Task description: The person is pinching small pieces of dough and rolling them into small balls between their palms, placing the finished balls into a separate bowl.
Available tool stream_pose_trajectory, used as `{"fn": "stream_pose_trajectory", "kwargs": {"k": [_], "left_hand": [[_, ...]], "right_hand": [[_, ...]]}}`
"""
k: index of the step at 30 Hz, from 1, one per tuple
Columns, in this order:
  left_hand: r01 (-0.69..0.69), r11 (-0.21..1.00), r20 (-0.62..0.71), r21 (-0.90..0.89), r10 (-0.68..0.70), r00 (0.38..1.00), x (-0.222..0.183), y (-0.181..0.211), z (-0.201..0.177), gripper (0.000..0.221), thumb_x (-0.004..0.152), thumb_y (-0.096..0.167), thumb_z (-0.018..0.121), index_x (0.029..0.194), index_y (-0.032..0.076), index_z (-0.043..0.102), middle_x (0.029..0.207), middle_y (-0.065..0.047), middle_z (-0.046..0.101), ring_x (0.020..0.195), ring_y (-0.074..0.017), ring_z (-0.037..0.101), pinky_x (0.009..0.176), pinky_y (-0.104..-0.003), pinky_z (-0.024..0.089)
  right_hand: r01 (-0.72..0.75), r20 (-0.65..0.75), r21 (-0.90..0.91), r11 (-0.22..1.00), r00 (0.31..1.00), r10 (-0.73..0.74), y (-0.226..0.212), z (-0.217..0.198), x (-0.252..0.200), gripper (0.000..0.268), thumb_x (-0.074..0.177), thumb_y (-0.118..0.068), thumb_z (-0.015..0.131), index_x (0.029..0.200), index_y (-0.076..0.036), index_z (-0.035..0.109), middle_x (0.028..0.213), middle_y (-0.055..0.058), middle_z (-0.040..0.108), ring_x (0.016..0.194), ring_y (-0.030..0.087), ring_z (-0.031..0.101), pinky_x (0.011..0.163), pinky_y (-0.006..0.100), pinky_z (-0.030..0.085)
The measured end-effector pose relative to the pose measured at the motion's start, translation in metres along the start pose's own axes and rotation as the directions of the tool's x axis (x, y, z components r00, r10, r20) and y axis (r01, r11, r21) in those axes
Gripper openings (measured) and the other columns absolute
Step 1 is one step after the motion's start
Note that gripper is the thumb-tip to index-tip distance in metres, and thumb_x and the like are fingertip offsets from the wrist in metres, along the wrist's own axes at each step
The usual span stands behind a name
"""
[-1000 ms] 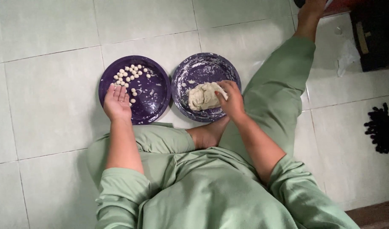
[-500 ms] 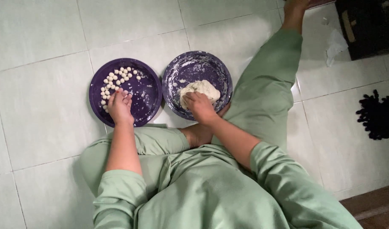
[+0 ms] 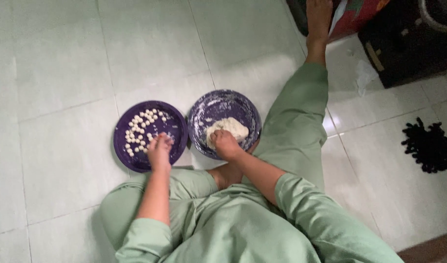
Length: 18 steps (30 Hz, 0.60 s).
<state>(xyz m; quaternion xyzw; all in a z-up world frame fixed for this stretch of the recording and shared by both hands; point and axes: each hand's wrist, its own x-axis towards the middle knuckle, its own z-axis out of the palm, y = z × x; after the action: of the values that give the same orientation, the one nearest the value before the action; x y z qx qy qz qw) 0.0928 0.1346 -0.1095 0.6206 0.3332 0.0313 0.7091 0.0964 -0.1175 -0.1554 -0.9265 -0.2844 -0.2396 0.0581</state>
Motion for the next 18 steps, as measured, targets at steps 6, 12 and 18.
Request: {"fn": "stream_pose_trajectory", "kwargs": {"k": [6, 12, 18], "left_hand": [[0.030, 0.998, 0.139, 0.057, -0.037, 0.990, -0.045, -0.006, 0.038, 0.024, 0.102, 0.032, 0.067, 0.114, 0.012, 0.069, 0.100, -0.009, 0.073, 0.088, -0.0186, 0.071, 0.090, -0.035, 0.052], [-0.108, 0.971, 0.335, 0.212, 0.032, 0.942, -0.081, -0.015, 0.064, 0.021, 0.100, 0.020, 0.062, 0.114, 0.011, 0.075, 0.103, -0.010, 0.077, 0.088, -0.0175, 0.075, 0.084, -0.028, 0.055], [-0.178, 0.932, 0.386, 0.315, 0.045, 0.921, -0.075, -0.040, 0.079, 0.028, 0.097, 0.020, 0.067, 0.123, 0.015, 0.074, 0.105, -0.012, 0.077, 0.092, -0.0206, 0.078, 0.088, -0.033, 0.058]], "right_hand": [[-0.166, 0.245, 0.266, 0.950, 0.964, 0.099, 0.015, -0.015, 0.004, 0.021, 0.085, -0.003, 0.060, 0.104, -0.004, 0.068, 0.095, 0.015, 0.066, 0.085, 0.033, 0.069, 0.080, 0.040, 0.054], [-0.409, 0.427, 0.397, 0.821, 0.875, 0.230, 0.030, -0.020, 0.005, 0.017, 0.087, -0.011, 0.065, 0.102, -0.011, 0.072, 0.092, 0.011, 0.067, 0.085, 0.035, 0.071, 0.079, 0.043, 0.059], [-0.582, 0.493, 0.568, 0.583, 0.807, 0.325, 0.029, -0.044, 0.011, 0.008, 0.088, -0.014, 0.072, 0.095, -0.011, 0.075, 0.090, 0.011, 0.071, 0.086, 0.035, 0.072, 0.075, 0.043, 0.059]]}}
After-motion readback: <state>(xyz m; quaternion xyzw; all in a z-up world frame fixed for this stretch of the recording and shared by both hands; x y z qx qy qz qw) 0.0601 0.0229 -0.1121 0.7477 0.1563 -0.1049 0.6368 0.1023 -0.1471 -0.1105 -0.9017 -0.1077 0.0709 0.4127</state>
